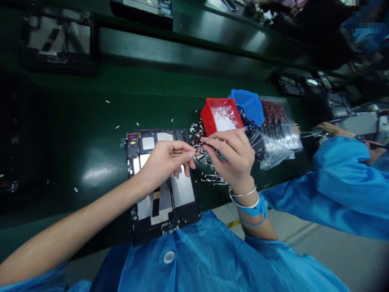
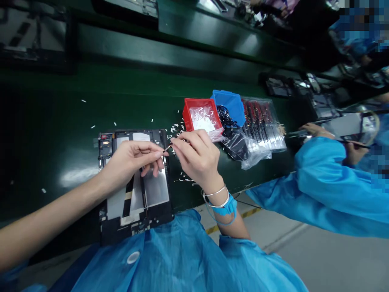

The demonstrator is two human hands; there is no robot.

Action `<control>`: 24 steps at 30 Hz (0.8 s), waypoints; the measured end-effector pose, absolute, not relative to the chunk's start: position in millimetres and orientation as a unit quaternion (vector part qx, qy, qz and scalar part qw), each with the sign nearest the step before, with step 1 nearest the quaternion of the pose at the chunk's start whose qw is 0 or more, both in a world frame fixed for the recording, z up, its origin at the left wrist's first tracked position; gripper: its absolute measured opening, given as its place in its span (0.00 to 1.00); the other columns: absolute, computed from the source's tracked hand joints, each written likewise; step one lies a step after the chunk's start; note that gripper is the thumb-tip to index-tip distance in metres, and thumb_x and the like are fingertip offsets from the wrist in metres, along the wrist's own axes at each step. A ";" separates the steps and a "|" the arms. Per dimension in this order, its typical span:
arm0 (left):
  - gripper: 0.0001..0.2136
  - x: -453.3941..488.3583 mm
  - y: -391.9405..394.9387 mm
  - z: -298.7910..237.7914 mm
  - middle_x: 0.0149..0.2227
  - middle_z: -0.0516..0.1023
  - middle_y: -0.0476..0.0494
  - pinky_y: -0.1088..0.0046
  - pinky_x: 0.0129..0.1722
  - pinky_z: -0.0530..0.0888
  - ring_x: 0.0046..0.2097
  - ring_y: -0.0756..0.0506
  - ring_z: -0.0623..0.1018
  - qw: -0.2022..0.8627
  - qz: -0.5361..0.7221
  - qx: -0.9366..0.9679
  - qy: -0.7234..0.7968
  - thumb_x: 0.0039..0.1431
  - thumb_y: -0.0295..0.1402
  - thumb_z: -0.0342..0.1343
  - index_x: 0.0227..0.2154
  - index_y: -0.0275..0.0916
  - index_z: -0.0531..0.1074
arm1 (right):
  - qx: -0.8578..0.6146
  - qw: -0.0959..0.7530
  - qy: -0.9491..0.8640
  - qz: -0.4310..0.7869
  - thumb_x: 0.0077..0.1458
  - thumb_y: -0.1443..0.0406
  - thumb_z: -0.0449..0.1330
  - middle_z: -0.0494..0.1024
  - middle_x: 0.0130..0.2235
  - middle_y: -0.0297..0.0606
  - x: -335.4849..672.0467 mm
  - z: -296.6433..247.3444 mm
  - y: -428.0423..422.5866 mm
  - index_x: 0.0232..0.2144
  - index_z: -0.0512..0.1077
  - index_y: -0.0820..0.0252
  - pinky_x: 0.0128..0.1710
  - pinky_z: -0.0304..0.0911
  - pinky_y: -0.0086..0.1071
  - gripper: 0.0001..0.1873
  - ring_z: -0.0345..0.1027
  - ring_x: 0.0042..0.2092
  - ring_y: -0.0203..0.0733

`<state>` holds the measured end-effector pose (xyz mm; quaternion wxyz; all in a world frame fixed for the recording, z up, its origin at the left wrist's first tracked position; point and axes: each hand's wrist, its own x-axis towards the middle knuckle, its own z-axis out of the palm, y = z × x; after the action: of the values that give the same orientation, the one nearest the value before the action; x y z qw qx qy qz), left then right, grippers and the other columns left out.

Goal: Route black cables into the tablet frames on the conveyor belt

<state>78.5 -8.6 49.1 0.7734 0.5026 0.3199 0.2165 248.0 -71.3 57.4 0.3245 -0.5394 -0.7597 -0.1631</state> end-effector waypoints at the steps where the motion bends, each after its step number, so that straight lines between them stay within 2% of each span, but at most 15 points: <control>1: 0.05 72.9 -10.7 49.7 0.21 0.76 0.46 0.84 0.13 0.62 0.19 0.53 0.73 0.774 0.215 0.502 0.322 0.53 0.30 0.57 0.27 0.33 0.73 | -0.531 0.333 -0.765 -0.146 0.56 0.72 0.59 0.78 0.34 0.35 243.8 56.4 -70.1 0.35 0.73 0.52 0.35 0.66 0.37 0.09 0.68 0.37 0.41; 6: 0.07 30.8 -22.6 58.5 0.23 0.77 0.45 0.82 0.15 0.63 0.20 0.52 0.74 0.755 0.204 0.524 0.336 0.55 0.32 0.56 0.27 0.34 0.75 | -0.515 0.377 -0.770 -0.026 0.56 0.70 0.59 0.79 0.32 0.33 213.7 57.4 -66.1 0.29 0.72 0.53 0.36 0.66 0.38 0.06 0.71 0.35 0.39; 9: 0.08 -6.1 -32.4 61.7 0.25 0.78 0.46 0.80 0.16 0.65 0.22 0.51 0.75 0.705 0.246 0.552 0.370 0.58 0.34 0.55 0.30 0.37 0.76 | -0.522 0.405 -0.744 0.101 0.55 0.68 0.59 0.78 0.31 0.33 191.0 59.6 -64.4 0.27 0.71 0.55 0.34 0.67 0.36 0.05 0.71 0.35 0.38; 12: 0.08 -43.0 -43.3 53.6 0.29 0.79 0.47 0.77 0.22 0.69 0.28 0.50 0.77 0.563 0.323 0.609 0.456 0.61 0.34 0.53 0.34 0.41 0.77 | -0.542 0.387 -0.679 0.308 0.53 0.67 0.60 0.76 0.28 0.33 169.7 54.8 -58.0 0.26 0.71 0.58 0.26 0.64 0.29 0.04 0.69 0.31 0.35; 15: 0.06 -69.1 -51.9 32.7 0.36 0.79 0.46 0.74 0.33 0.73 0.37 0.47 0.78 0.358 0.362 0.703 0.497 0.60 0.31 0.55 0.37 0.41 0.76 | -0.533 0.341 -0.610 0.477 0.51 0.67 0.60 0.74 0.26 0.32 151.9 42.3 -47.6 0.25 0.71 0.61 0.26 0.63 0.27 0.04 0.67 0.28 0.32; 18: 0.09 -81.1 -57.2 9.1 0.41 0.79 0.38 0.68 0.41 0.74 0.43 0.43 0.78 0.227 0.334 0.803 0.438 0.59 0.27 0.54 0.42 0.36 0.74 | -0.556 0.323 -0.580 0.500 0.49 0.69 0.60 0.73 0.25 0.31 140.5 30.4 -39.4 0.24 0.71 0.62 0.27 0.62 0.27 0.03 0.66 0.27 0.30; 24: 0.16 -84.9 -62.9 -10.0 0.47 0.77 0.31 0.64 0.43 0.76 0.46 0.38 0.78 0.132 0.277 0.893 0.329 0.57 0.24 0.53 0.49 0.31 0.71 | -0.602 0.285 -0.588 0.458 0.47 0.69 0.60 0.71 0.23 0.30 136.1 26.0 -40.2 0.24 0.71 0.61 0.23 0.56 0.27 0.02 0.60 0.24 0.30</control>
<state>-84.9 -62.9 -10.0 0.1316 0.8930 0.3293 0.2772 136.1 -40.2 26.0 0.2853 -0.6022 -0.5880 0.4584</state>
